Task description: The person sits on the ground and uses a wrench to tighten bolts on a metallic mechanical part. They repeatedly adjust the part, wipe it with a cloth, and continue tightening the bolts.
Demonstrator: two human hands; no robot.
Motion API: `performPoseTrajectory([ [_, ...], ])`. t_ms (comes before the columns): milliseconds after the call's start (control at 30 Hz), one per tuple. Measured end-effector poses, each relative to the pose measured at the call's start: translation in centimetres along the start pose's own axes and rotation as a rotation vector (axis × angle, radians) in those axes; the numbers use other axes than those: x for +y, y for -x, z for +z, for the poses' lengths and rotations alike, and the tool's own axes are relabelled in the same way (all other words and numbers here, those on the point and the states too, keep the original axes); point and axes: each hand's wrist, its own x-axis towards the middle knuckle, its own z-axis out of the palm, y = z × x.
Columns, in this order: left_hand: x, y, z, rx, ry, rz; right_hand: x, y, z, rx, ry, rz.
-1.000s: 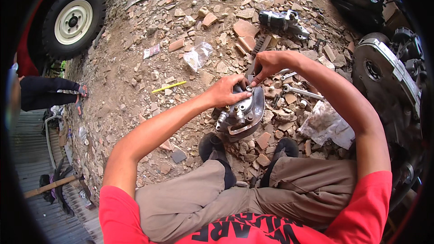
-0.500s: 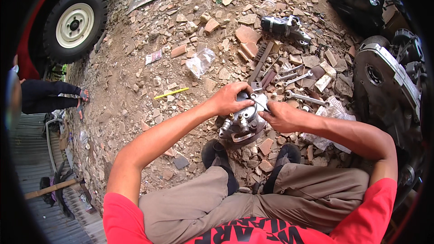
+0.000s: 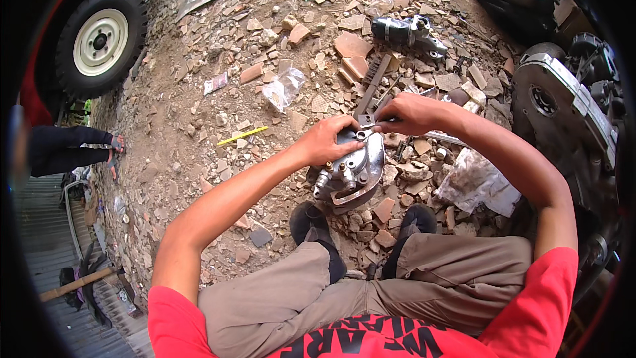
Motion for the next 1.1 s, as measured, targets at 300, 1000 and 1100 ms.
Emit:
performPoseTrajectory([
  [300,0.7,0.2,-0.4,-0.014,-0.003,-0.036,0.1,-4.3,-2.7,-0.266,-0.01,0.174],
  [1000,-0.1,-0.1,0.1,0.012,-0.024,0.035,-2.4,0.7,-0.8,0.048,-0.059,-0.016],
  [1100,-0.7,0.1,0.1,0.011,0.017,0.028,-1.2,-0.6,-1.3,-0.088,-0.026,-0.033],
])
